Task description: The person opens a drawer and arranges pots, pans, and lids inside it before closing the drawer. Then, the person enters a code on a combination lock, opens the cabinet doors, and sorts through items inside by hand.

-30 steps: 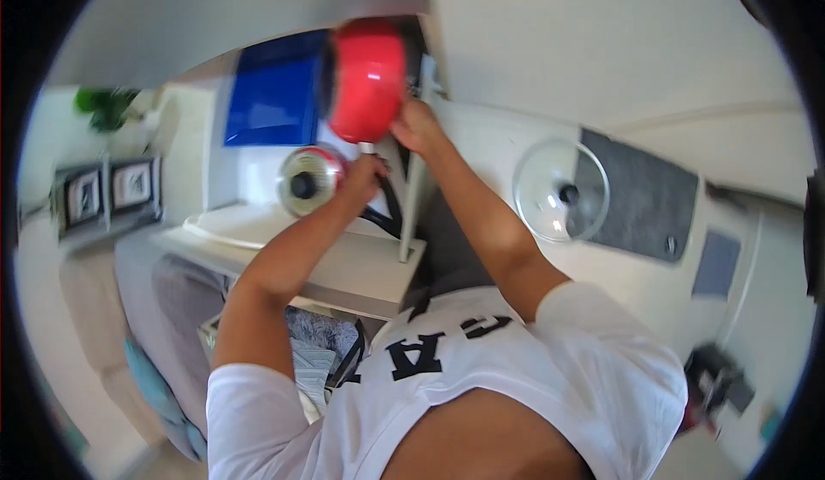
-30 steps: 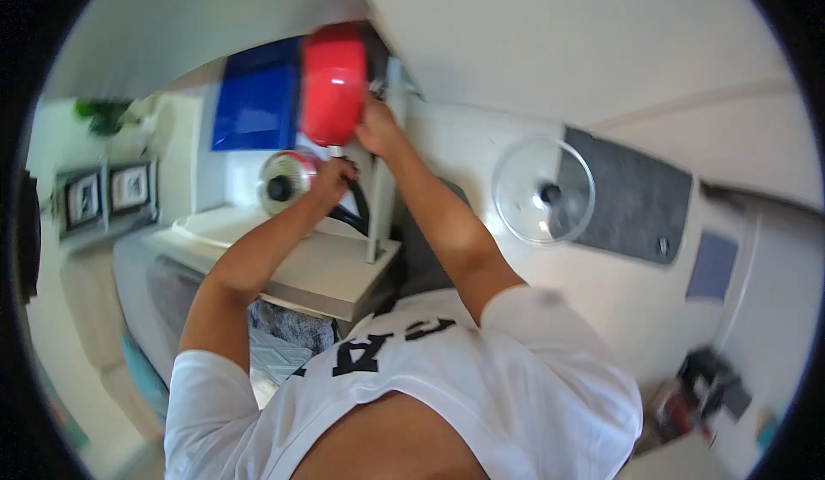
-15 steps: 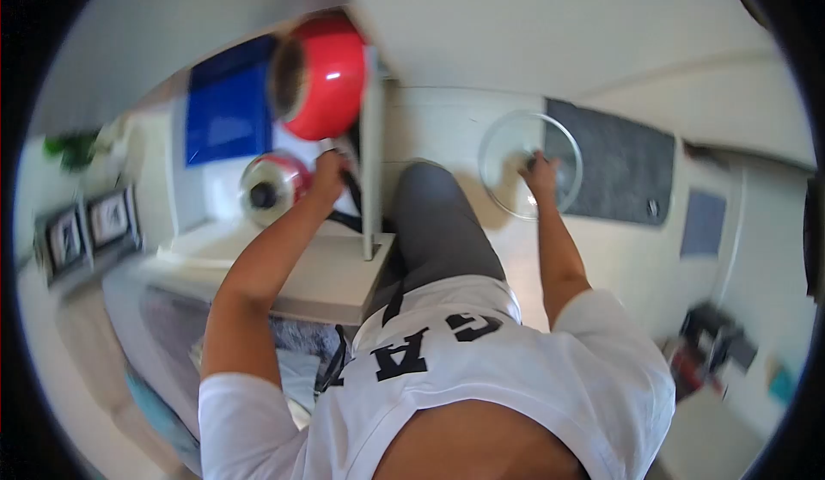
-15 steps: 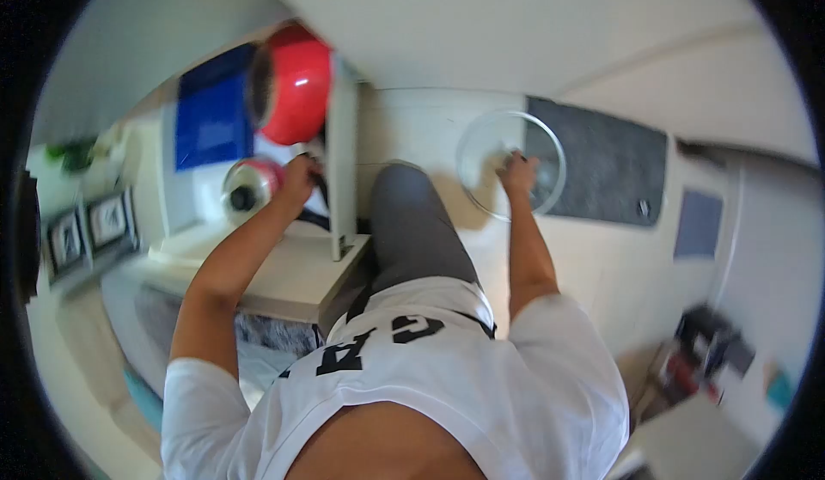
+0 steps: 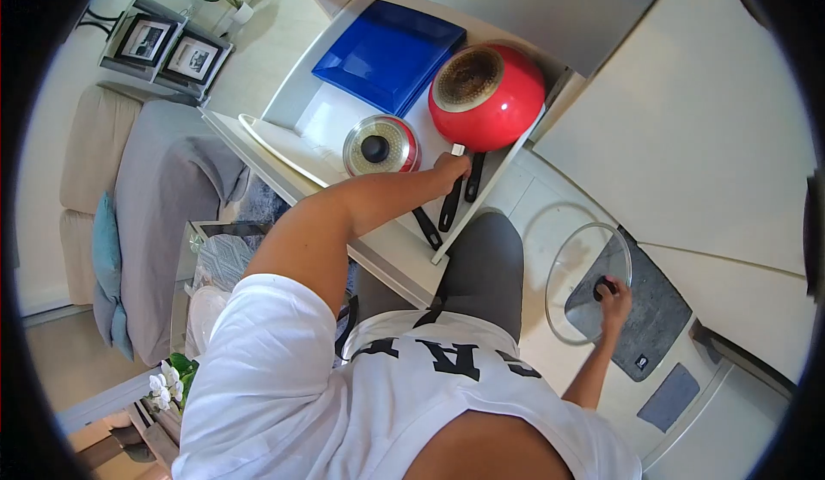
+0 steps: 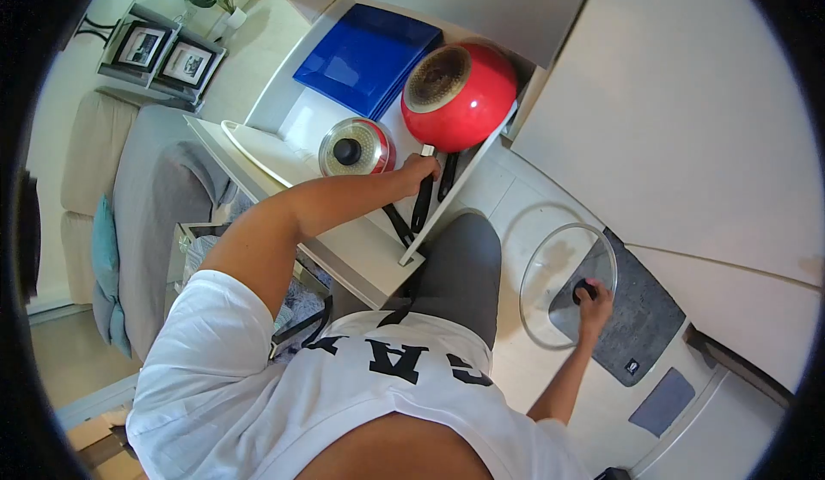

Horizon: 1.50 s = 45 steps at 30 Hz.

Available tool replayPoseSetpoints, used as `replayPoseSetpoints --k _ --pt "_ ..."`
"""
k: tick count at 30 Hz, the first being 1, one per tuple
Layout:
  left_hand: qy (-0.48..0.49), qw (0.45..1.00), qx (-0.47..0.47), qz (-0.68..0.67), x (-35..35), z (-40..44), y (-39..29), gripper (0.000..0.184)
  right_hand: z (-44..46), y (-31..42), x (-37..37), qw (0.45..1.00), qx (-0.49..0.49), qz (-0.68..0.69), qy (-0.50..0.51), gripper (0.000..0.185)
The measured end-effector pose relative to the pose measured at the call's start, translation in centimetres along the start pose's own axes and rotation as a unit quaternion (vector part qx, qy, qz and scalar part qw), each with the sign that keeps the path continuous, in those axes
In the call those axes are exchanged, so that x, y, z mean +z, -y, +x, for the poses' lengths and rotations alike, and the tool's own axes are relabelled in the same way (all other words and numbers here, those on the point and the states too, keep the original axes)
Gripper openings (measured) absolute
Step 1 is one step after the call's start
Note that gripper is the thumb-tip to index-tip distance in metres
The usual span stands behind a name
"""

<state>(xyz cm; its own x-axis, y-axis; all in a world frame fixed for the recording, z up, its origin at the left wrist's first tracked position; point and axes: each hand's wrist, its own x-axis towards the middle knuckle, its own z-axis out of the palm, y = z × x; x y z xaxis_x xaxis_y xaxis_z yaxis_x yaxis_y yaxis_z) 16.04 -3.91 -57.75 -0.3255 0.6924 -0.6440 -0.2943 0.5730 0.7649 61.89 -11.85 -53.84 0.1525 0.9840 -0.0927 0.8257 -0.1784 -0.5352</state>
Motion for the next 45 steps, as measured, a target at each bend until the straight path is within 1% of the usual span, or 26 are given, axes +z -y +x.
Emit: replayPoseSetpoints --k 1,2,3,4,5,6,7,8,9,10,12,13,14,15,17,18,19,21,22,24,28,30,35,38,40,45 --pt "-0.006 0.999 -0.023 0.029 0.0 -0.3 -0.7 0.006 -0.6 3.5 -2.8 0.991 0.056 0.114 0.043 0.028" --pt "-0.014 0.997 -0.047 0.056 -0.2 -0.6 -1.0 0.007 -1.3 7.1 -5.4 0.964 0.111 0.224 0.088 0.027" --pt "0.004 0.997 -0.028 0.074 -0.6 0.4 -0.3 0.010 -1.7 10.2 -7.3 0.965 0.104 0.222 0.093 0.027" --pt "0.024 0.998 0.014 0.051 -0.8 1.1 0.5 0.015 -1.8 13.1 -8.9 0.953 0.103 0.261 0.115 0.028" --pt "0.015 0.995 0.003 0.094 -0.7 1.1 0.1 0.018 -1.9 15.8 -10.0 0.939 0.103 0.299 0.138 0.029" --pt "0.007 0.991 -0.009 0.137 -0.7 0.9 -0.4 0.020 -1.8 18.1 -10.5 0.940 0.097 0.295 0.141 0.029" --pt "0.004 0.991 -0.008 0.131 -0.9 -0.6 -1.8 0.020 -1.3 20.5 -10.6 0.929 0.051 0.334 0.154 0.028" --pt "-0.004 0.973 0.008 0.232 -0.8 -3.2 -4.1 0.025 -0.9 22.9 -10.7 0.914 0.006 0.370 0.166 0.027" --pt "-0.012 0.943 0.023 0.330 -1.0 -5.5 -6.0 0.030 -0.7 25.8 -10.8 0.914 -0.026 0.359 0.186 0.026" --pt "-0.014 0.945 0.022 0.326 -2.0 -6.8 -7.8 0.030 -0.3 28.7 -10.5 0.913 -0.057 0.348 0.206 0.026" --pt "0.206 0.867 0.023 0.453 -5.2 -8.2 -10.8 0.042 0.7 34.0 -9.1 0.880 -0.152 0.376 0.247 0.026" --pt "0.216 0.796 0.099 0.557 -7.1 -6.2 -9.6 0.033 1.2 37.1 -8.5 0.881 -0.167 0.352 0.267 0.025" --pt "0.268 0.710 0.185 0.625 -9.1 -7.4 -11.1 0.029 1.7 40.0 -7.6 0.883 -0.180 0.327 0.285 0.024" --pt "0.313 0.607 0.267 0.680 -11.3 -8.8 -12.5 0.026 2.2 42.8 -6.1 0.882 -0.229 0.300 0.285 0.022" --pt "0.273 0.626 0.246 0.687 -16.0 -9.3 -12.9 0.019 3.9 47.9 -2.2 0.867 -0.321 0.254 0.284 0.023" --pt "0.247 0.640 0.270 0.675 -18.3 -10.7 -13.9 0.019 5.1 49.8 0.5 0.855 -0.365 0.235 0.285 0.025" --pt "0.221 0.654 0.294 0.661 -20.2 -12.2 -15.0 0.019 6.5 51.8 3.3 0.861 -0.398 0.175 0.266 0.025" --pt "0.141 0.637 0.280 0.704 -23.0 -12.6 -15.4 0.022 8.9 55.5 9.1 0.860 -0.451 0.086 0.223 0.026" --pt "0.140 0.636 0.284 0.704 -24.3 -12.7 -15.5 0.022 10.0 57.1 12.0 0.856 -0.473 0.058 0.202 0.027" --pt "0.067 0.641 0.275 0.713 -26.1 -12.8 -15.7 0.018 12.0 59.5 17.4 0.865 -0.468 0.012 0.180 0.027" --pt "0.043 0.648 0.266 0.713 -26.9 -13.7 -16.4 0.016 14.3 62.1 24.7 0.888 -0.426 -0.028 0.169 0.024" --pt "0.010 0.674 0.372 0.638 -26.9 -13.6 -15.9 0.011 14.9 62.8 26.8 0.900 -0.401 -0.042 0.165 0.025" --pt "0.037 0.661 0.379 0.646 -27.1 -13.7 -15.5 0.010 15.8 63.7 30.1 0.907 -0.380 -0.065 0.173 0.027" --pt "0.069 0.652 0.357 0.665 -27.0 -14.1 -16.0 0.009 16.0 63.6 31.4 0.910 -0.374 -0.065 0.165 0.029" --pt "0.100 0.649 0.312 0.686 -26.8 -14.2 -16.2 0.009 16.1 63.8 32.1 0.912 -0.374 -0.064 0.159 0.029" --pt "0.121 0.646 0.308 0.688 -26.7 -14.5 -16.6 0.011 16.2 63.8 32.0 0.909 -0.374 -0.047 0.180 0.029"
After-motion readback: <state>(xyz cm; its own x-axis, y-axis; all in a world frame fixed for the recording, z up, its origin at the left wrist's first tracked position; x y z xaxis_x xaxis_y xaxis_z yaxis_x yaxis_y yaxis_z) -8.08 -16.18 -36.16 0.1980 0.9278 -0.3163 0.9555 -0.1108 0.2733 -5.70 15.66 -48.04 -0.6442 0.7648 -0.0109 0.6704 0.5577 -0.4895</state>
